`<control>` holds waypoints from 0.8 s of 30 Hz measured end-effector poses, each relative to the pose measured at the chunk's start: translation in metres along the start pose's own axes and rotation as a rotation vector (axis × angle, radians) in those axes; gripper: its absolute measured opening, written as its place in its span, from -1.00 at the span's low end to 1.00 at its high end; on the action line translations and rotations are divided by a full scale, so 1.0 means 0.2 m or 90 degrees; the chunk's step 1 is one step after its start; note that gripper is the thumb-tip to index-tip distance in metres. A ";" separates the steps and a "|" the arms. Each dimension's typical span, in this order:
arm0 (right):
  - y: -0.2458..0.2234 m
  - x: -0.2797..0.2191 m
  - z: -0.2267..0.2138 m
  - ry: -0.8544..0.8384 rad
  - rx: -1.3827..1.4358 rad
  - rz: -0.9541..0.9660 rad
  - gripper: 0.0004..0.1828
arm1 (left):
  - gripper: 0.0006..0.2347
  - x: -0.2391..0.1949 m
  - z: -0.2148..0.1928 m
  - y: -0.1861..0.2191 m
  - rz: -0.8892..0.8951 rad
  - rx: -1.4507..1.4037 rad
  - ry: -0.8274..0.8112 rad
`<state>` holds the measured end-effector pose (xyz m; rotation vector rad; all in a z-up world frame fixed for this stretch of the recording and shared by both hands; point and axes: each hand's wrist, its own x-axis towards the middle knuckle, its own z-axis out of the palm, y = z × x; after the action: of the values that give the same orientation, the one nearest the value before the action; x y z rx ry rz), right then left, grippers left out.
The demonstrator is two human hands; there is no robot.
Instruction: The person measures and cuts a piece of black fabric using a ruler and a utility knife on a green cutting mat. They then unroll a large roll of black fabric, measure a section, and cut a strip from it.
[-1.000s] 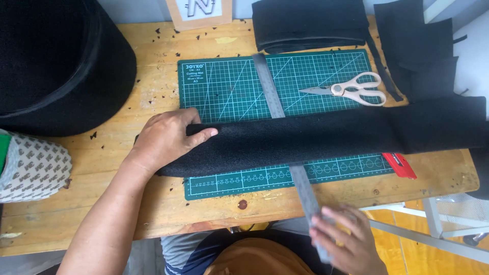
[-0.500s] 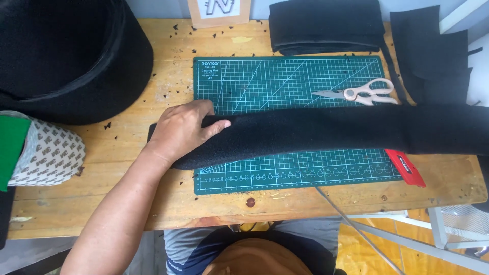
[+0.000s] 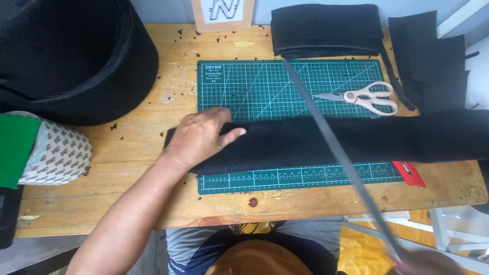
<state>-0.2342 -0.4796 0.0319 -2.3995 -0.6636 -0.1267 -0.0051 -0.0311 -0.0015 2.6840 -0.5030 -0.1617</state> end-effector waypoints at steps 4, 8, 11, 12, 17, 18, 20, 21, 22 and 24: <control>-0.14 0.34 0.32 0.018 0.017 -0.092 -0.58 | -0.64 0.03 0.13 -0.04 0.109 0.032 0.088; 0.04 0.56 0.47 0.034 -0.080 -0.410 -0.70 | -0.61 0.04 0.13 -0.04 0.103 0.001 0.054; 0.10 0.53 0.51 -0.054 -0.083 -0.325 -0.38 | -0.58 0.03 0.11 -0.07 0.139 0.008 0.074; 0.08 0.54 0.50 -0.056 -0.085 -0.322 -0.38 | -0.58 0.01 0.09 -0.07 0.140 0.004 0.073; 0.08 0.55 0.49 -0.169 -0.200 -0.271 -0.07 | -0.49 -0.03 -0.06 -0.07 0.086 -0.006 -0.011; 0.09 0.55 0.49 -0.167 -0.202 -0.267 -0.07 | -0.49 -0.04 -0.09 -0.08 0.090 -0.007 -0.012; 0.09 0.55 0.48 -0.180 -0.267 -0.258 0.06 | -0.47 -0.06 -0.14 -0.08 0.031 -0.013 -0.053; 0.10 0.54 0.47 -0.179 -0.268 -0.253 0.06 | -0.47 -0.06 -0.15 -0.09 0.035 -0.014 -0.055; 0.11 0.53 0.46 -0.185 -0.235 -0.230 0.04 | -0.47 -0.06 -0.16 -0.10 -0.002 -0.009 -0.065; 0.13 0.51 0.44 -0.189 -0.199 -0.208 0.01 | -0.46 -0.07 -0.16 -0.13 -0.041 -0.002 -0.075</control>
<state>-0.1396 -0.4007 -0.0273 -2.6126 -1.2542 -0.0079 -0.0031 0.0082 0.0177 2.7000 -0.4516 -0.3405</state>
